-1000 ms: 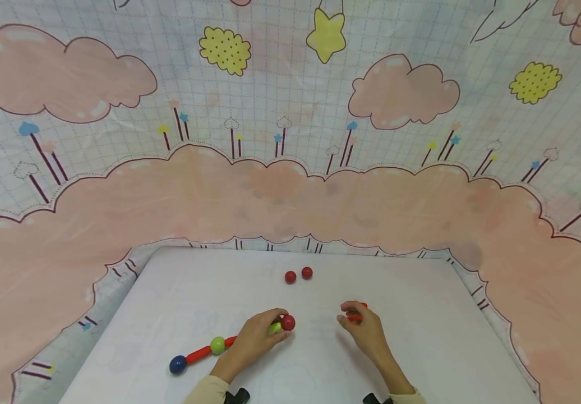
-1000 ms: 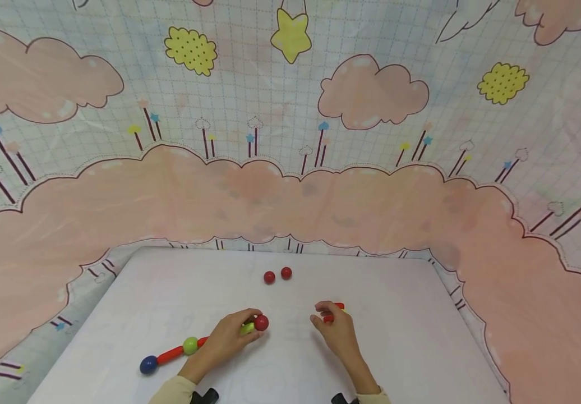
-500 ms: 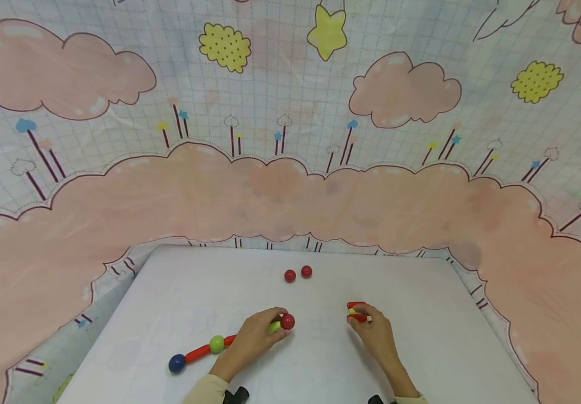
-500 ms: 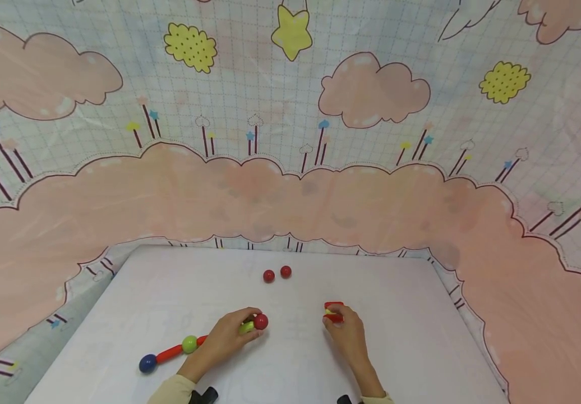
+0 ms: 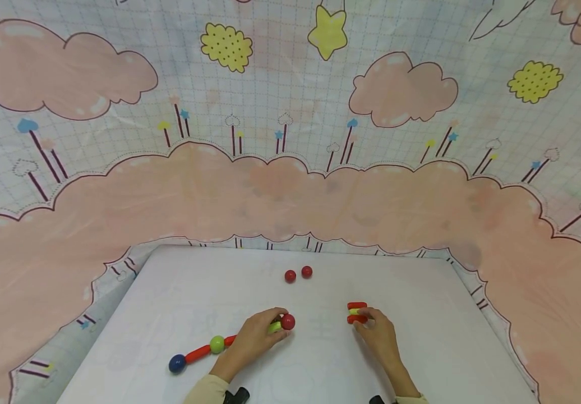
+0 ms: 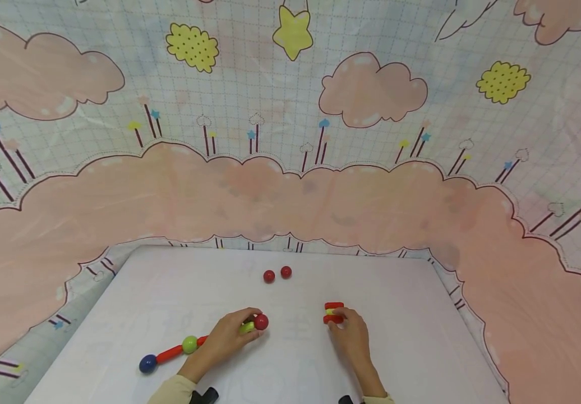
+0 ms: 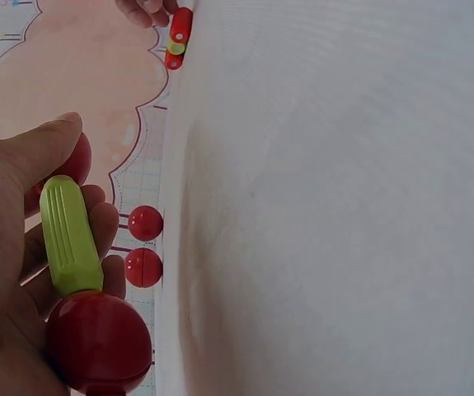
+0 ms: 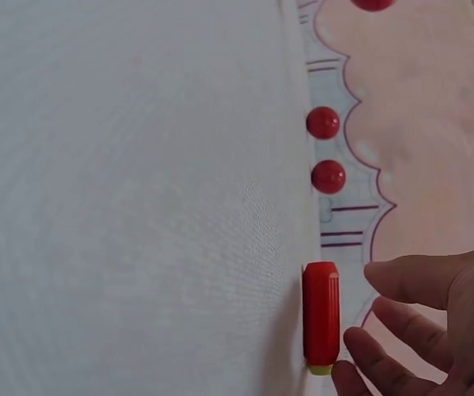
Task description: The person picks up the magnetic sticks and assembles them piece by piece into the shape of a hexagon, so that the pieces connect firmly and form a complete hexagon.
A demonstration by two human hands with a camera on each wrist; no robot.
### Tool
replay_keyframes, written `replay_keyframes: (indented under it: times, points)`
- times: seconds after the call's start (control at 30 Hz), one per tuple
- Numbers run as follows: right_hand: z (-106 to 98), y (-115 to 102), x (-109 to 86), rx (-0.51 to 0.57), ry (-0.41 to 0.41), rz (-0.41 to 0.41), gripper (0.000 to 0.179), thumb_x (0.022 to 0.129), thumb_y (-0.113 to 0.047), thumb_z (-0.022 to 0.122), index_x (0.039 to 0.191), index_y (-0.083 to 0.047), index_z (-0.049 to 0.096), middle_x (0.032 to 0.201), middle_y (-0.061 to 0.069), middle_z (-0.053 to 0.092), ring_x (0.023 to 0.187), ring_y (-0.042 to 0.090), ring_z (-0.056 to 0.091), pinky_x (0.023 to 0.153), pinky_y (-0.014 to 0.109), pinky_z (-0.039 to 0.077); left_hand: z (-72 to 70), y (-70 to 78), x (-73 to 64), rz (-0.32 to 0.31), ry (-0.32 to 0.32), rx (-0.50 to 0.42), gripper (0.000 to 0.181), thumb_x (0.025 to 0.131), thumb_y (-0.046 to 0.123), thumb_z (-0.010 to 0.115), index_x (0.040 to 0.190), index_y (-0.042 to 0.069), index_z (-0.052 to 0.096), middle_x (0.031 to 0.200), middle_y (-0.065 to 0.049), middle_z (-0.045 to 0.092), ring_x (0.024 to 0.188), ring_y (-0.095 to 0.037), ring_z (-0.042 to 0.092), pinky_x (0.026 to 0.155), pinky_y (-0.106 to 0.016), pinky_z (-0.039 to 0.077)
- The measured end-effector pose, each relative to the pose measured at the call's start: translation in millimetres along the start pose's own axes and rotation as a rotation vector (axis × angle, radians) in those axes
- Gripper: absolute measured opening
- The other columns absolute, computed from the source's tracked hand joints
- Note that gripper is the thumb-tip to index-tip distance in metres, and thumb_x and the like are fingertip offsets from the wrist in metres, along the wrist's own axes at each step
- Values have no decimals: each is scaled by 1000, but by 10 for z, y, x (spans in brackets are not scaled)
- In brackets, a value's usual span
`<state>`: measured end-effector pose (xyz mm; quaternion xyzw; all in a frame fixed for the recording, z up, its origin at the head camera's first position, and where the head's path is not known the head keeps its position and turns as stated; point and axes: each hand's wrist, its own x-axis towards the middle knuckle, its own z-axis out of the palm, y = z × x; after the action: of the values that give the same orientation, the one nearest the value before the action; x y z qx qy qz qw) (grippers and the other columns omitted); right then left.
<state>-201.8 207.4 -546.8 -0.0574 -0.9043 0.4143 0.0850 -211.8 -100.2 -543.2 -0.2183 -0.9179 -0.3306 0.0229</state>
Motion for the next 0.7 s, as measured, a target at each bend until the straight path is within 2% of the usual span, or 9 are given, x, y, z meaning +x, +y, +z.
replay_keyframes:
  times: [0.27, 0.4, 0.5, 0.7]
  points:
    - [-24, 10, 14, -12, -27, 39, 27, 86, -8, 70, 112, 0, 67, 124, 24, 64, 113, 41, 60, 98, 56, 48, -9, 0, 5, -9, -3, 2, 44, 87, 35, 74, 126, 17, 61, 113, 4, 70, 101, -11, 63, 92, -38, 54]
    - [-27, 19, 34, -38, -32, 44, 27, 83, -6, 72, 110, -1, 68, 112, 20, 67, 99, 33, 62, 85, 45, 54, -12, -1, 0, -7, -4, 4, 43, 88, 35, 73, 125, 18, 61, 113, 4, 70, 101, -11, 63, 91, -37, 53]
    - [-28, 27, 54, -64, -43, 46, 28, 82, -6, 73, 109, -1, 68, 101, 15, 67, 89, 26, 58, 73, 34, 50, -15, 2, -4, -8, -2, 8, 44, 88, 35, 73, 126, 18, 61, 113, 4, 70, 101, -11, 63, 91, -37, 53]
    - [-31, 42, 51, -111, -67, 66, 29, 81, -6, 72, 110, -1, 68, 97, 14, 67, 87, 25, 58, 70, 35, 49, -23, 11, -8, -15, -9, 11, 44, 87, 35, 74, 125, 17, 61, 113, 3, 70, 101, -12, 63, 91, -38, 53]
